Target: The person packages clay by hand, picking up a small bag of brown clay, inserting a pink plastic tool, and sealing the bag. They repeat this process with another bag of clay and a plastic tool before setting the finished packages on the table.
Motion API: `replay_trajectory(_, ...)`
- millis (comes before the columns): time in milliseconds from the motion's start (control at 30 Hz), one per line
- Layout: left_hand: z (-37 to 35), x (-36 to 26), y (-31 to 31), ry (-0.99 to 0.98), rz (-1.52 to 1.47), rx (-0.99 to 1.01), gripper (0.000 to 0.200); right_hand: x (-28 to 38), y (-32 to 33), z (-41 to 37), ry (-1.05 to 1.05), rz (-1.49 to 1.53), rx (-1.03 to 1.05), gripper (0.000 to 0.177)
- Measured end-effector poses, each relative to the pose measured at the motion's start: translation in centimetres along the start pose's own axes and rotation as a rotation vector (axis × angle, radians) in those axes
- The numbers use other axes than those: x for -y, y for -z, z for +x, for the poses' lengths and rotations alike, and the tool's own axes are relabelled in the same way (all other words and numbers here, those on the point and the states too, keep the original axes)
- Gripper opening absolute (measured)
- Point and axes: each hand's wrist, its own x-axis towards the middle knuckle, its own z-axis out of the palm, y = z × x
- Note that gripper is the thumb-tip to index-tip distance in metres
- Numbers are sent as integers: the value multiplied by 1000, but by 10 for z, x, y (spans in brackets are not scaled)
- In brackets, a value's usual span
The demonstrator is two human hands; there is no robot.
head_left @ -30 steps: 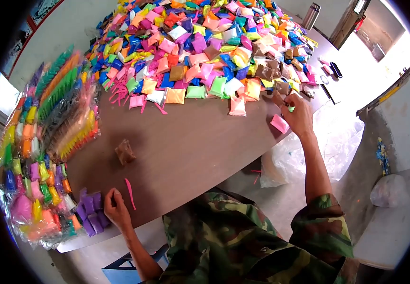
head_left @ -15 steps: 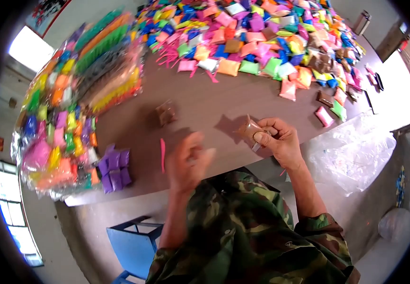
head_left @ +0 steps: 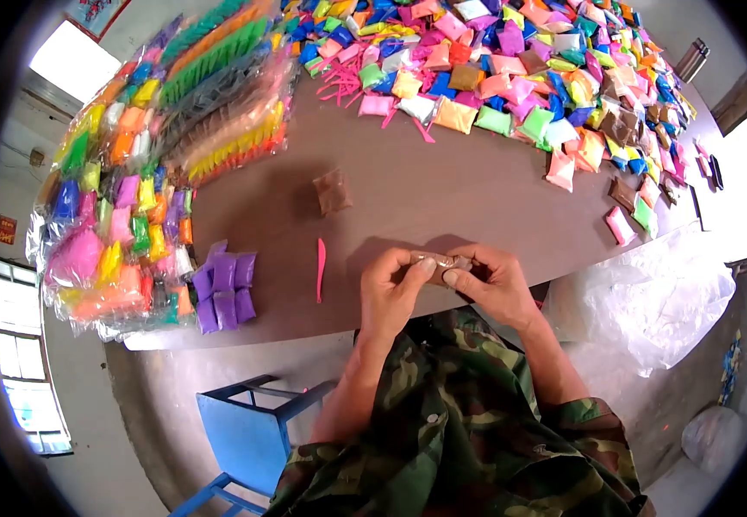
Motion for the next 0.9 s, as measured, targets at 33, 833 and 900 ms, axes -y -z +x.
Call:
replay_trajectory(33, 0, -1, 0, -13, -8, 11, 18, 0, 0, 0, 33, -26, -8, 23)
replay_trajectory(833, 8, 16, 17, 30, 82, 105, 25, -16, -5, 15, 222, -267, -106, 22)
replay_trajectory(900, 12, 19, 21, 28, 95, 145, 22, -16, -8, 15, 317, -281, -138, 22)
